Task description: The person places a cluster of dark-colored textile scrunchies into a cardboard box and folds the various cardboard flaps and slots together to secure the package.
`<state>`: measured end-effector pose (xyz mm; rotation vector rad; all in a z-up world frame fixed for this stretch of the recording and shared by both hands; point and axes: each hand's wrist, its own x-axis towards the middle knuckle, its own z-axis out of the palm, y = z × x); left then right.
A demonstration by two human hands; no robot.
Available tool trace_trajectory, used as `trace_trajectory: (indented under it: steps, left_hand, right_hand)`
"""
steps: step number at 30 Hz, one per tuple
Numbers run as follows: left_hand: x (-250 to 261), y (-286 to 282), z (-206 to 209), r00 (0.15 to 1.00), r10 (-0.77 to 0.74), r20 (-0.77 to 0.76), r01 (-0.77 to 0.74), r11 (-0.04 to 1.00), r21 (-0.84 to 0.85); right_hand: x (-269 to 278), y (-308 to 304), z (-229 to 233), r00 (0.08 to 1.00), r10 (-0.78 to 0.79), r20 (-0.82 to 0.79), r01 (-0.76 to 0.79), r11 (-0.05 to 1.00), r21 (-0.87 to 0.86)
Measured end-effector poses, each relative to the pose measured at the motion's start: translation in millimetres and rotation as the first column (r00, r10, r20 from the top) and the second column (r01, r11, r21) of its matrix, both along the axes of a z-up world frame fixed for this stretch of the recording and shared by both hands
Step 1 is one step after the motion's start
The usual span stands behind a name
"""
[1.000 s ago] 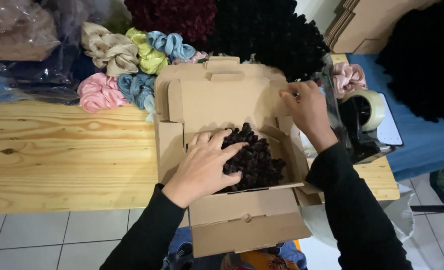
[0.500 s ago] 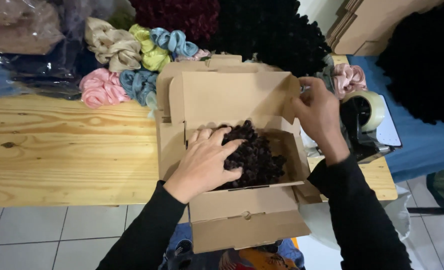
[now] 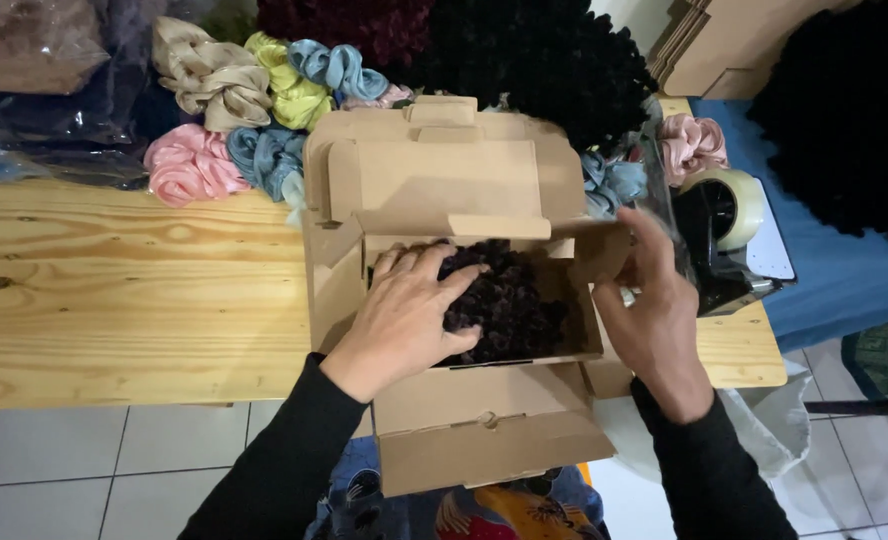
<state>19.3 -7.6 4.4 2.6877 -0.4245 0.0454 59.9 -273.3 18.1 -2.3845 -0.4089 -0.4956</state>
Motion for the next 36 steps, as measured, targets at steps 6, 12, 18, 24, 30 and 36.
trace_trajectory:
  steps: [6,12,18,24,30,36]
  left_hand:
    - [-4,-4,-1,0.999,0.044,-0.004,-0.044,0.999,-0.018]
    - [-8,-3,1,0.997,0.033,-0.063,-0.036,0.998,-0.044]
    - [-31,13,46,0.918,-0.007,-0.397,-0.092,0.969,-0.228]
    - [-63,27,41,0.775,0.19,-0.603,-0.266,0.963,-0.039]
    - [-52,31,-15,0.999,0.052,-0.016,-0.054,0.961,-0.271]
    - [-46,34,-20,0.98,-0.006,-0.197,-0.068,0.928,-0.366]
  right_hand:
    - [-16,-14,-19,0.998,-0.056,0.018,0.055,0.997,0.045]
    - [-20,-17,-23,0.998,-0.065,0.027,0.067,0.996,-0.056]
    - [-24,-27,-26,0.997,-0.067,0.037,0.071,0.991,-0.111]
    - [-32,-22,-20,0.998,-0.004,0.064,0.019,0.971,-0.237]
    - [-31,4,58,0.965,0.251,-0.073,-0.253,0.821,-0.512]
    - [-10,66,70,0.784,0.598,-0.167,-0.585,0.622,-0.52]
